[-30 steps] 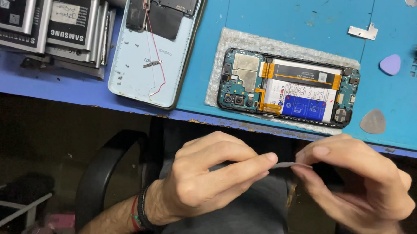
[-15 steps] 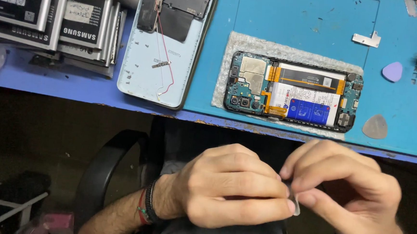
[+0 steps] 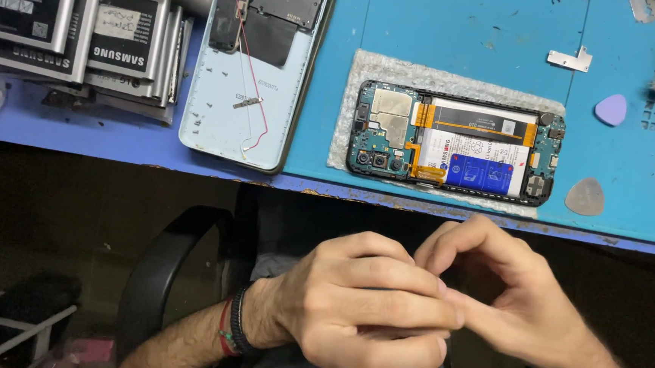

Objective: Technician disassembling a smartphone to remove internal components like the battery and motherboard using specialized repair tools.

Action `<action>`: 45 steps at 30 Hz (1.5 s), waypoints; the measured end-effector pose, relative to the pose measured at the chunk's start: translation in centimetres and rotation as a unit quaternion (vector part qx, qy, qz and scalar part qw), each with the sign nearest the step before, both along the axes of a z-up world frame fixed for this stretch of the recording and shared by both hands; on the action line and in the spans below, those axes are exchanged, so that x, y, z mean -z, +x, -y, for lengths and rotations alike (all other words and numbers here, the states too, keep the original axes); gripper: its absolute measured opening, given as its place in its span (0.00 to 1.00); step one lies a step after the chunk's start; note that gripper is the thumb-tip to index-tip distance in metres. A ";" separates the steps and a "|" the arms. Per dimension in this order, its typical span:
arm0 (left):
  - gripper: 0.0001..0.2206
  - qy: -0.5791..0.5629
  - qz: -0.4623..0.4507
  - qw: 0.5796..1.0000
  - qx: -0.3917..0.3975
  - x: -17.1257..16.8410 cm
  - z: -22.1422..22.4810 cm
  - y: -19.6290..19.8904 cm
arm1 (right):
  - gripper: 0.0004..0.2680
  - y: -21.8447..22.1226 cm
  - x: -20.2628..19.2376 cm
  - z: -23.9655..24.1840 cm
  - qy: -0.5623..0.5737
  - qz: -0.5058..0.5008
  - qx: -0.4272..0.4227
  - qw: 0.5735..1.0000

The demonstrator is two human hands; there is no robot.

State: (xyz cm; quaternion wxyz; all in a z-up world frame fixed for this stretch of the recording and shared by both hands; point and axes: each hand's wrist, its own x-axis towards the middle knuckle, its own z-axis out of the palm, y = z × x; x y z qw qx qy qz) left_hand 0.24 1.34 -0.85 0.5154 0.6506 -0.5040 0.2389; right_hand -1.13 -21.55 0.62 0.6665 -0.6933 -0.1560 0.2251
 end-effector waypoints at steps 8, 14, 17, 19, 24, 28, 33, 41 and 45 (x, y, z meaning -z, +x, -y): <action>0.06 0.044 -0.019 0.999 -0.025 -0.5 -0.5 -0.6 | 0.08 -1.3 1.7 1.2 -0.011 -0.022 0.040 0.999; 0.07 0.027 -0.018 0.998 -0.058 -0.2 -0.6 -0.9 | 0.06 -0.1 -0.9 -0.6 -0.046 0.074 0.010 0.996; 0.09 0.011 -0.027 0.997 -0.066 0.3 -0.4 -1.1 | 0.07 0.1 -0.8 -1.0 -0.091 0.175 -0.014 0.980; 0.07 0.004 -0.027 0.997 -0.069 0.4 -0.4 -1.4 | 0.08 0.2 -0.7 -0.9 -0.098 0.200 -0.014 0.975; 0.17 0.080 -0.144 0.984 -0.072 0.7 -1.0 -1.6 | 0.02 0.3 -0.8 -0.4 -0.136 0.257 -0.009 0.957; 0.07 0.024 -0.182 0.982 -0.047 1.3 -0.8 -1.8 | 0.04 0.9 -1.6 -1.1 -0.111 0.253 -0.065 0.959; 0.04 -0.006 -0.219 0.973 -0.069 1.3 -1.0 -2.7 | 0.10 -0.1 -0.5 -0.9 -0.108 0.253 -0.029 0.961; 0.06 -0.072 -0.303 0.950 -0.028 0.5 -1.3 -3.0 | 0.07 1.0 -1.5 -2.2 -0.110 0.460 -0.035 0.880; 0.04 -0.107 -0.407 0.907 -0.012 -0.5 -1.7 -3.1 | 0.05 1.4 -3.2 -2.2 -0.205 0.540 -0.081 0.813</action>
